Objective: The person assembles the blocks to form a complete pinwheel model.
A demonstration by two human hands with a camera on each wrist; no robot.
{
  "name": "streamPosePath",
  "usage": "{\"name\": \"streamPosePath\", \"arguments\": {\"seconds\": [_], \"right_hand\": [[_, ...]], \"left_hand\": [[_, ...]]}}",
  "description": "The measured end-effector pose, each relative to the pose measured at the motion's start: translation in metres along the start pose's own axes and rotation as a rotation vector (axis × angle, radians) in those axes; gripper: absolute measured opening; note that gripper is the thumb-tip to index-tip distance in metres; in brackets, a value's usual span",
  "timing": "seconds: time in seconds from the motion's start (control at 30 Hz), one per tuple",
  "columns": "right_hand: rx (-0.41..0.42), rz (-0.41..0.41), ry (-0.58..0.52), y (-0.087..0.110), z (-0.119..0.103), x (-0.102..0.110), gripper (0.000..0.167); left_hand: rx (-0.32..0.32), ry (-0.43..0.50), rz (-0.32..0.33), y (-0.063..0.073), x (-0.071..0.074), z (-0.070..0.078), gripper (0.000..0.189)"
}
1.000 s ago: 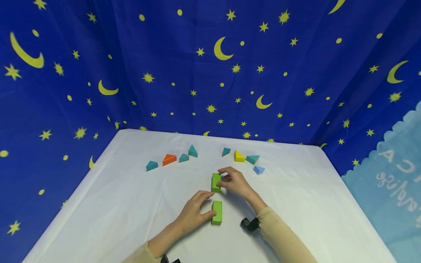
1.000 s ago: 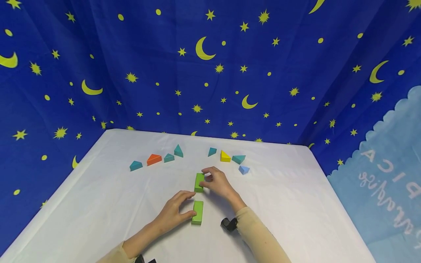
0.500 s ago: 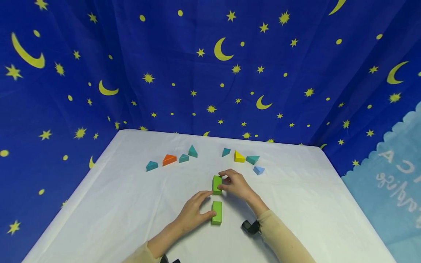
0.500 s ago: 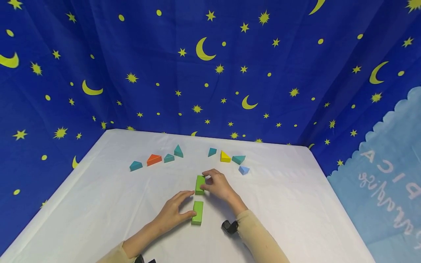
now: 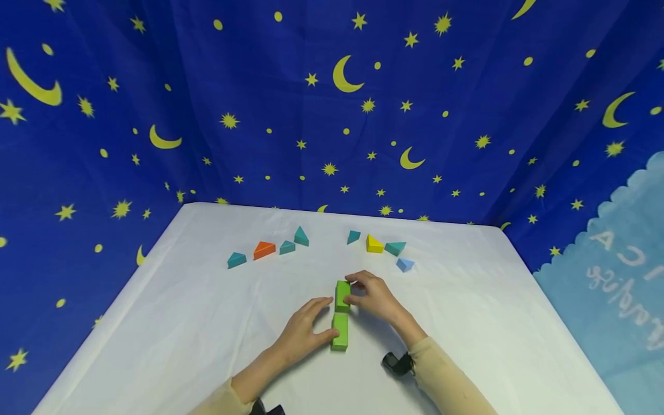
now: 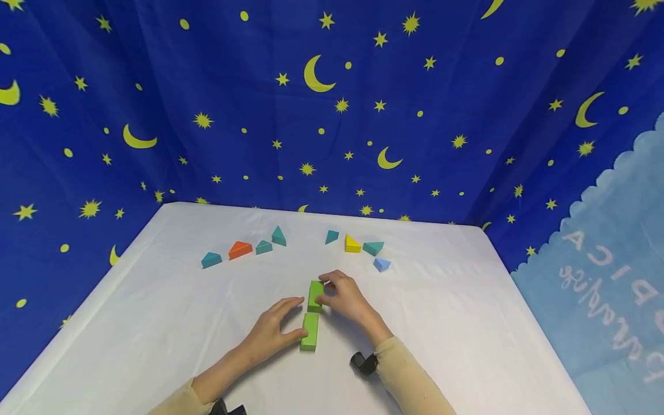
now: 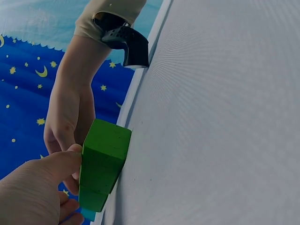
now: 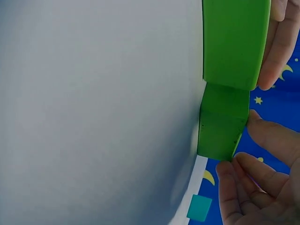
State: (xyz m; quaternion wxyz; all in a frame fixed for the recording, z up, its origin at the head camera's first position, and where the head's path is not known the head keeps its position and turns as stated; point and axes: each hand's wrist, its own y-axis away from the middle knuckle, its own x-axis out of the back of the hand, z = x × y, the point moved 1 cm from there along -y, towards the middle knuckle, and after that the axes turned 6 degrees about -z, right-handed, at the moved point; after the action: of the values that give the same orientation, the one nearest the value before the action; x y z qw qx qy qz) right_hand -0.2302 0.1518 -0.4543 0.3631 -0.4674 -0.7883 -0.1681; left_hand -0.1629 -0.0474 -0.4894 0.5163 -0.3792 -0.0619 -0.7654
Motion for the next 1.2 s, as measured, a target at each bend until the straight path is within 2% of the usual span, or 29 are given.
{"name": "streamPosePath", "arguments": {"seconds": [0.3,1.2], "right_hand": [[0.022,0.018,-0.005,0.007,-0.004,-0.003,0.042],[0.074,-0.016,-0.019,0.014,-0.007,-0.006,0.043]], "left_hand": [[-0.001,0.006,0.002,-0.001,0.000,0.000,0.064],[0.028,0.027,-0.024,0.000,-0.001,-0.001,0.066]]}}
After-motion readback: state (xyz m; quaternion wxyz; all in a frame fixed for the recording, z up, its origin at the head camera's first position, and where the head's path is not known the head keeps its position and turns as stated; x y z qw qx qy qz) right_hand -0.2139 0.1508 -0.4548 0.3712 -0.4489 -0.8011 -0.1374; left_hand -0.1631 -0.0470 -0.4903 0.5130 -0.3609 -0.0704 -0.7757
